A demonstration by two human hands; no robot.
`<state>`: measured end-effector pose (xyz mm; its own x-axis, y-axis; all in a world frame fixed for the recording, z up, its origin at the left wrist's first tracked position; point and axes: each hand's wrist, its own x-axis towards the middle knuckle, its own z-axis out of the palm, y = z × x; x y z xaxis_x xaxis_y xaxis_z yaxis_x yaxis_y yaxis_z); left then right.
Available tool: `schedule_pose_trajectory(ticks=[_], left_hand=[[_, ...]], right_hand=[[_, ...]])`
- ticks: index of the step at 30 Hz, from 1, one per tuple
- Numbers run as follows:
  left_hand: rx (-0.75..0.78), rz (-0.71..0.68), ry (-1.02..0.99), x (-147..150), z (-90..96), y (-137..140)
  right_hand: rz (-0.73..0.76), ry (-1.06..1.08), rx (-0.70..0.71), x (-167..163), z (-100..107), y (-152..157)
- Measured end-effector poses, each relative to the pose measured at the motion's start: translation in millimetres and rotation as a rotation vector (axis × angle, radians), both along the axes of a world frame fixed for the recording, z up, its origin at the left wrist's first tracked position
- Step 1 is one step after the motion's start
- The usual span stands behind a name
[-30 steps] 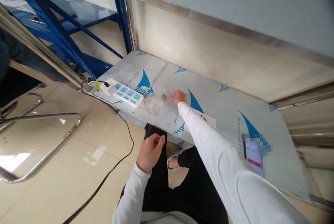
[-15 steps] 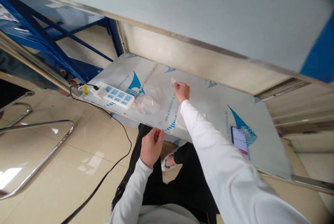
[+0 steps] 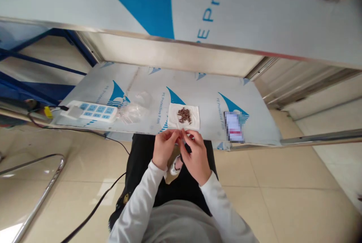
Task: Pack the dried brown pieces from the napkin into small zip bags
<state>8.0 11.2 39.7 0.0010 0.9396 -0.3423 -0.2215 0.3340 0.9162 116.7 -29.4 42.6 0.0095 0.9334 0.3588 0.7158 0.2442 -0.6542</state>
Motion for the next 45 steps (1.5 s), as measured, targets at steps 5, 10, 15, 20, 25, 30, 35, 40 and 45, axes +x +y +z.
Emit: schedule_pose_trajectory(ticks=[5,10,15,20,25,30,35,40,45], left_hand=[[-0.078,-0.092,-0.073,9.5,1.1,-5.0],[-0.074,-0.155,-0.076,1.5,-2.4,-5.6],[0.059,-0.312,0.111,-10.4,-3.4,-5.6],[0.219,-0.281,0.765,-5.2,11.7,-9.4],[0.207,-0.311,1.009,-1.3,24.5,-17.0],[0.297,-0.252,0.896,-1.0,34.1,-16.6],[0.292,-0.411,0.697,3.2,43.4,-11.0],[0.247,-0.487,0.82,1.8,52.8,-6.6],[0.268,-0.485,0.988,-4.7,56.2,0.9]], right_hand=[[-0.057,0.218,-0.015,14.0,-1.0,-10.9],[0.016,0.377,-0.164,19.5,6.2,-9.5],[0.081,0.389,-0.308,24.3,3.2,-4.2],[-0.059,0.164,-0.236,13.9,-1.1,-3.2],[-0.267,0.047,-0.116,19.7,-8.1,-3.5],[-0.093,0.274,-0.085,39.6,-2.2,-5.6],[0.385,0.462,-0.254,49.7,1.8,6.1],[0.472,0.602,-0.395,52.3,-6.8,16.5],[0.419,0.657,-0.411,56.8,-9.2,19.9]])
